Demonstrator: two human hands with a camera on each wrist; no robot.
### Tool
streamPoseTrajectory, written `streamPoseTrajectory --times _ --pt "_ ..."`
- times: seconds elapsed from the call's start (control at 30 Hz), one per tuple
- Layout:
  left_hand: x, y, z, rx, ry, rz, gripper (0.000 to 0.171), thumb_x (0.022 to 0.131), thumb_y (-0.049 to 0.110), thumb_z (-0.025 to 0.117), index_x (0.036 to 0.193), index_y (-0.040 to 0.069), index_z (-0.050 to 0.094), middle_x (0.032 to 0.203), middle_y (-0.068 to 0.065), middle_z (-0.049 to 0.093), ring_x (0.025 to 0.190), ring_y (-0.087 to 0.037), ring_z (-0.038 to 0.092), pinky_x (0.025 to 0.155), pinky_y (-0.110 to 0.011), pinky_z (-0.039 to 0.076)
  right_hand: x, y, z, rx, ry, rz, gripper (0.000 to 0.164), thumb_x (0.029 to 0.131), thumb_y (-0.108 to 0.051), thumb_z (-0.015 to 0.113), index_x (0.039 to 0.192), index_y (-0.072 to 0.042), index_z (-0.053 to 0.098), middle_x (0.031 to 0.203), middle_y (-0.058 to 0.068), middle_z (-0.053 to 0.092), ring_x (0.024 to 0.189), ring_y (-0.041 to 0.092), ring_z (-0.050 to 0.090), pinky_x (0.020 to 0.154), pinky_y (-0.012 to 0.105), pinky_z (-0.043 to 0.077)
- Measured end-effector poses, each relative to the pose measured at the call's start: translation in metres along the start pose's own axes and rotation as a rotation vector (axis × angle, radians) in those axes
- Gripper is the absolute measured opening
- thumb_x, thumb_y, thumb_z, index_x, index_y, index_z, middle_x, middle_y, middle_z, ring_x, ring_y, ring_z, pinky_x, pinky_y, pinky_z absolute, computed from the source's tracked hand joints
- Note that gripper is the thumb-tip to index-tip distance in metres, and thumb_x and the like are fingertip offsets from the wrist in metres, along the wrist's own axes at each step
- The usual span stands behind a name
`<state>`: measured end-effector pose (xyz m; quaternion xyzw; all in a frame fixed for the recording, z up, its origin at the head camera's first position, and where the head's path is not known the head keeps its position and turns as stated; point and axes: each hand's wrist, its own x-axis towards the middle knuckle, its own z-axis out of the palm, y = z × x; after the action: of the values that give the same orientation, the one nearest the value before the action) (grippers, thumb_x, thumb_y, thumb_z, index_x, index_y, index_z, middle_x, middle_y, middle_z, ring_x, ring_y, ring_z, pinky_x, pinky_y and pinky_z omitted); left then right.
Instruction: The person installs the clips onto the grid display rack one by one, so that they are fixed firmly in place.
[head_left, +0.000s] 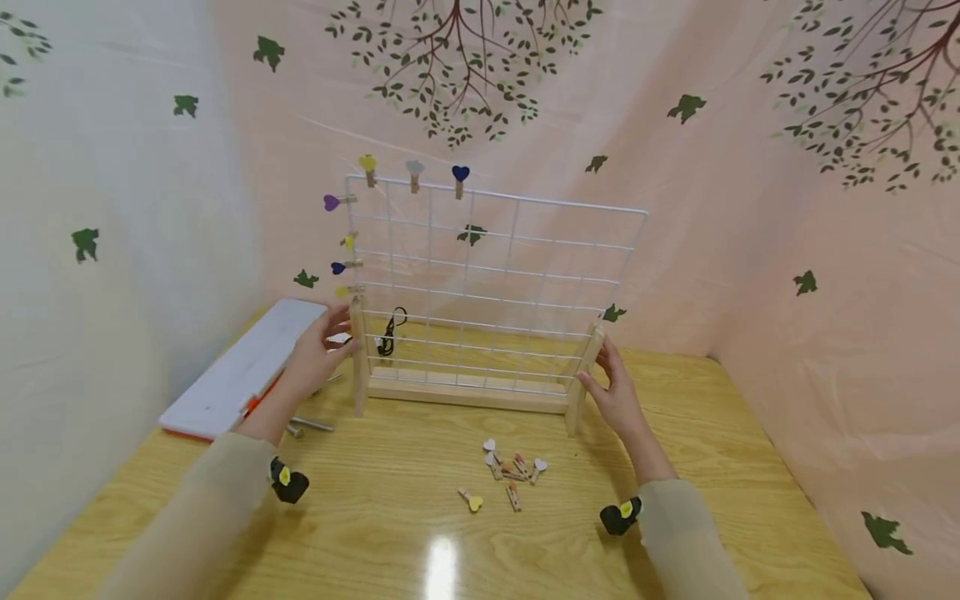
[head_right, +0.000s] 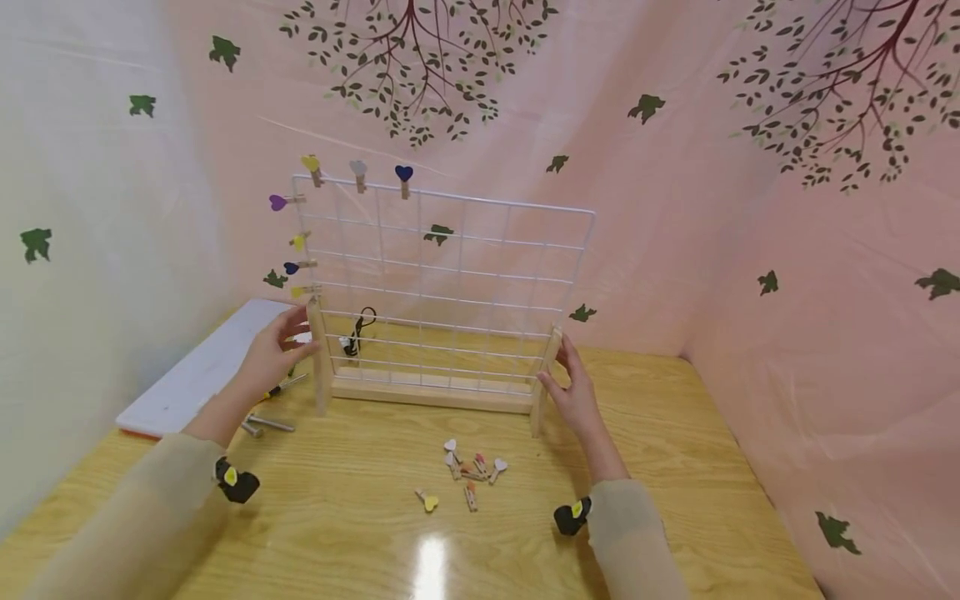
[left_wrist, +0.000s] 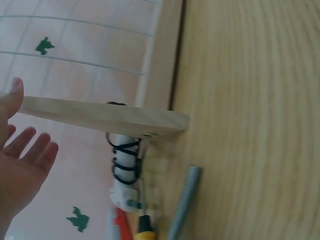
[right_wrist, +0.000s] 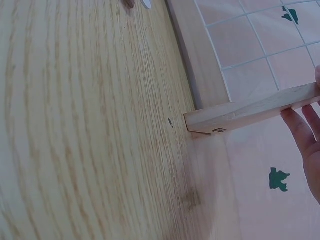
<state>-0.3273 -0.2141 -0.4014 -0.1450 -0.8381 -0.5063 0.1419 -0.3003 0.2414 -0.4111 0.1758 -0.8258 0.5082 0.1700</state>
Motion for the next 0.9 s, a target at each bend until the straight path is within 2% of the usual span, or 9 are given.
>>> streamPoseTrajectory --times 0.07,0.17,0.27,0.37,0.53,0.7,0.83,0.9 --pt "0.0 -0.007 0.005 -0.044 -0.057 0.004 0.067 0.083 0.019 0.063 0.139 0.01 0.027 0.133 -0.019 0.041 0.116 -0.035 0.044 0.088 -0.045 0.043 -0.001 0.001 0.0 -0.001 0.005 0.0 0.068 0.085 -0.002 0.056 0.142 -0.01 0.019 0.132 0.026 0.035 0.123 0.04 0.033 0.094 0.053 0.034" --pt "0.001 -0.015 0.009 -0.077 -0.1 0.003 0.063 0.083 0.015 0.062 0.137 0.008 0.03 0.127 -0.021 0.045 0.111 -0.036 0.047 0.086 -0.045 0.045 -0.002 0.001 0.001 -0.006 0.009 -0.008 0.069 0.085 -0.001 0.056 0.142 -0.008 0.019 0.131 0.026 0.036 0.123 0.04 0.034 0.095 0.052 0.034" --pt "0.002 -0.018 0.011 -0.079 -0.117 0.015 0.06 0.083 0.016 0.062 0.135 0.009 0.033 0.123 -0.022 0.046 0.106 -0.037 0.05 0.084 -0.046 0.046 -0.003 0.0 0.0 -0.016 0.007 -0.014 0.069 0.085 -0.001 0.056 0.142 -0.008 0.018 0.131 0.026 0.036 0.123 0.041 0.034 0.097 0.053 0.031" --pt "0.003 -0.019 0.012 -0.076 -0.125 0.017 0.061 0.083 0.021 0.062 0.135 0.009 0.033 0.124 -0.023 0.045 0.105 -0.037 0.05 0.084 -0.049 0.045 -0.003 -0.002 -0.001 -0.019 -0.001 -0.012 0.069 0.085 -0.002 0.057 0.142 -0.009 0.018 0.132 0.026 0.034 0.123 0.041 0.033 0.095 0.054 0.033" --pt "0.003 -0.018 0.012 -0.077 -0.145 0.006 0.062 0.083 0.025 0.061 0.135 0.007 0.032 0.122 -0.025 0.045 0.105 -0.037 0.051 0.084 -0.048 0.045 -0.001 0.004 -0.005 -0.072 -0.017 -0.031 0.072 0.084 -0.005 0.059 0.143 -0.012 0.018 0.136 0.023 0.031 0.121 0.042 0.036 0.079 0.05 0.046" --pt "-0.002 -0.004 0.012 -0.089 -0.163 -0.03 0.064 0.084 0.023 0.06 0.137 0.007 0.029 0.126 -0.023 0.041 0.109 -0.038 0.048 0.085 -0.048 0.045 -0.005 0.006 -0.009 -0.219 0.045 -0.074 0.074 0.081 -0.012 0.064 0.142 -0.02 0.023 0.135 0.015 0.035 0.117 0.036 0.043 0.07 0.042 0.052" --pt "-0.009 0.016 0.009 -0.072 -0.158 -0.04 0.064 0.085 0.015 0.058 0.139 0.003 0.026 0.13 -0.025 0.036 0.113 -0.043 0.043 0.086 -0.053 0.042 -0.014 -0.017 -0.006 -0.333 0.138 -0.168 0.072 0.077 -0.004 0.068 0.138 -0.016 0.031 0.123 0.014 0.043 0.113 0.031 0.045 0.072 0.039 0.052" --pt "-0.01 0.021 0.008 -0.056 -0.153 -0.037 0.064 0.086 0.014 0.058 0.14 0.003 0.024 0.132 -0.025 0.035 0.114 -0.044 0.041 0.085 -0.054 0.043 -0.02 -0.032 -0.001 -0.394 0.15 -0.231 0.068 0.075 -0.002 0.069 0.134 -0.011 0.037 0.118 0.013 0.046 0.11 0.028 0.046 0.076 0.038 0.051"
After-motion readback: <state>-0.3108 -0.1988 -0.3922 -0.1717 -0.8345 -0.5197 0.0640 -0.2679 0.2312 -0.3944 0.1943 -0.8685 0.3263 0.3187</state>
